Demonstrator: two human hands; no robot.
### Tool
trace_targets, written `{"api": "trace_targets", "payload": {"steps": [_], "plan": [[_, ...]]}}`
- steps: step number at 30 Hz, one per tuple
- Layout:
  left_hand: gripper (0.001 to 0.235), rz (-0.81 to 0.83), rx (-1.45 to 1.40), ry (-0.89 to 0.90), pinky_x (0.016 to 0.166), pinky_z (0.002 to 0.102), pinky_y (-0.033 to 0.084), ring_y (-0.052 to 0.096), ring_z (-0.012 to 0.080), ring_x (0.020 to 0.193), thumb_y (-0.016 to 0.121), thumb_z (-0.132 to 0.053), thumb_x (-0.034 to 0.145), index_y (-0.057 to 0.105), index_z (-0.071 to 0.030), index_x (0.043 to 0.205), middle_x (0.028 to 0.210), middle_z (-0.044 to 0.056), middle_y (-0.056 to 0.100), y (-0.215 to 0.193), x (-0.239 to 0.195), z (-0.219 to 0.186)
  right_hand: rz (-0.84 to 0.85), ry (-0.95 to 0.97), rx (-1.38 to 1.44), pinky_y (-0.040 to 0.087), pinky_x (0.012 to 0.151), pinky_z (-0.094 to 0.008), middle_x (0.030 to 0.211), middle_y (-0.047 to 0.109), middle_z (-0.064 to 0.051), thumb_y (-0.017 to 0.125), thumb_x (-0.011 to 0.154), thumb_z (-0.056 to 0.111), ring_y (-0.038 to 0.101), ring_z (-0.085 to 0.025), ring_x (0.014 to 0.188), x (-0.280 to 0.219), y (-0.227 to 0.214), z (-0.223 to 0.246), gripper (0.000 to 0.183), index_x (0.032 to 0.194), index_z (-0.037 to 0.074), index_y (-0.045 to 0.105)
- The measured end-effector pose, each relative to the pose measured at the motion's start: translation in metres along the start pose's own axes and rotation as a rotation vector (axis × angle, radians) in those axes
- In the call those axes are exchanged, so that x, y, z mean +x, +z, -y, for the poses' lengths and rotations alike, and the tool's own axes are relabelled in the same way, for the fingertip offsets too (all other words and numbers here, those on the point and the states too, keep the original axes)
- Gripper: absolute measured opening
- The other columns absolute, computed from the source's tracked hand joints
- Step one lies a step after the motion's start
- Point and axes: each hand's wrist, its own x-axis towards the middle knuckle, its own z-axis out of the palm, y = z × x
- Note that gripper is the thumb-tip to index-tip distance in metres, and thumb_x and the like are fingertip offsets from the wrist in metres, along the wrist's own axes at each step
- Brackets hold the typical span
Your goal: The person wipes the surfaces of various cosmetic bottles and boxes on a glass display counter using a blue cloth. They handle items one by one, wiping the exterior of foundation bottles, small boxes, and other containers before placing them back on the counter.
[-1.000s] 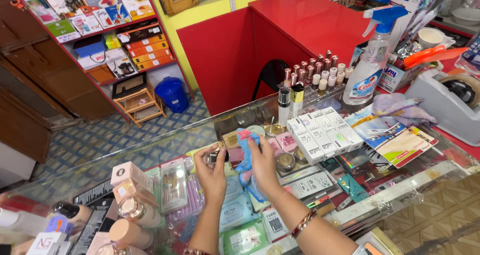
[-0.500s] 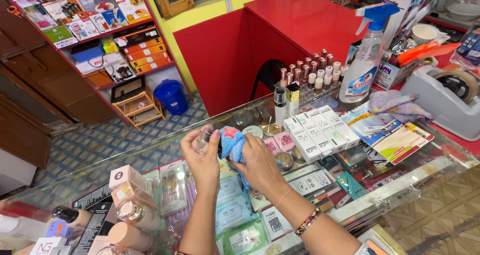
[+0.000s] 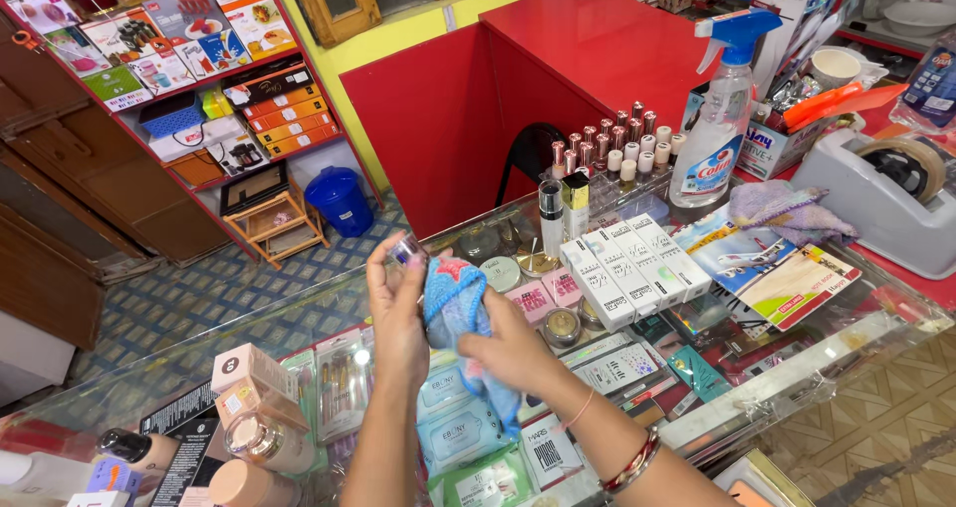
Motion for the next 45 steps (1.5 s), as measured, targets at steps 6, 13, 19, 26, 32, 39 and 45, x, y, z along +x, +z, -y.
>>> {"api": "trace_targets", "payload": {"steps": [6, 13, 19, 26, 32, 39, 45], "plan": [[0.049, -0.020, -0.015, 0.022, 0.090, 0.034, 0.056, 0.068, 0.0204, 0.106, 0.064, -0.008, 0.100, 0.047, -0.005, 0.146, 0.115, 0.011, 0.071, 0.006, -0.002, -0.008, -0.182, 0.054, -0.460, 0.053, 0.068, -0.037, 0.076, 0.071, -0.014, 0.058, 0.103, 0.038, 0.069, -0.021, 0.070, 0.004, 0.000, -0.003, 0.041, 0.101, -0.001, 0.071], [0.054, -0.002, -0.170, 0.008, 0.096, 0.037, 0.060, 0.072, 0.0255, 0.114, 0.062, -0.014, 0.097, 0.041, -0.011, 0.147, 0.117, 0.013, 0.072, 0.016, 0.005, -0.017, -0.174, 0.451, 0.610, 0.050, 0.066, -0.038, 0.082, 0.069, -0.010, 0.043, 0.105, 0.044, 0.063, -0.022, 0.074, 0.015, 0.006, -0.045, 0.048, 0.104, 0.003, 0.068], [0.058, -0.113, 0.136, -0.059, 0.069, 0.030, 0.044, 0.061, 0.0171, 0.092, 0.068, -0.011, 0.097, 0.044, -0.015, 0.149, 0.111, 0.012, 0.068, 0.023, 0.005, -0.006, -0.417, -0.061, -0.069, 0.055, 0.073, -0.030, 0.090, 0.075, -0.008, 0.046, 0.111, 0.041, 0.067, -0.014, 0.080, 0.014, 0.012, -0.066, 0.046, 0.105, 0.002, 0.069], [0.058, 0.059, 0.188, 0.215, 0.092, 0.026, 0.059, 0.069, 0.0177, 0.113, 0.070, 0.005, 0.093, 0.046, -0.010, 0.143, 0.115, 0.008, 0.062, 0.036, 0.002, 0.014, -0.400, 0.519, 0.837, 0.054, 0.055, -0.035, 0.079, 0.065, -0.005, 0.050, 0.104, 0.049, 0.064, -0.017, 0.063, 0.014, -0.001, -0.056, 0.042, 0.104, 0.009, 0.066], [0.055, 0.088, 0.281, 0.221, 0.082, 0.028, 0.062, 0.067, 0.0164, 0.107, 0.069, 0.009, 0.091, 0.046, -0.007, 0.138, 0.118, 0.006, 0.059, 0.061, -0.004, 0.029, -0.457, 0.508, 0.801, 0.054, 0.056, -0.036, 0.091, 0.071, -0.006, 0.048, 0.104, 0.032, 0.068, -0.017, 0.070, 0.002, -0.016, -0.057, 0.029, 0.112, 0.010, 0.065], [0.055, 0.055, 0.427, 0.232, 0.090, 0.030, 0.057, 0.068, 0.0171, 0.108, 0.070, 0.006, 0.093, 0.047, -0.007, 0.141, 0.120, 0.013, 0.066, 0.067, 0.006, 0.043, -0.553, 0.300, 0.595, 0.062, 0.069, -0.039, 0.101, 0.072, -0.012, 0.053, 0.091, -0.001, 0.074, -0.022, 0.083, -0.012, -0.029, -0.087, 0.023, 0.110, 0.002, 0.066], [0.047, 0.150, 0.317, 0.243, 0.109, 0.032, 0.049, 0.061, 0.0177, 0.127, 0.065, 0.004, 0.098, 0.043, -0.003, 0.139, 0.133, 0.013, 0.061, 0.050, 0.052, 0.088, -0.306, 0.081, -0.506, 0.054, 0.084, -0.049, 0.098, 0.070, -0.022, 0.069, 0.080, 0.005, 0.069, -0.040, 0.096, -0.023, -0.051, -0.108, 0.031, 0.110, -0.001, 0.065]]}}
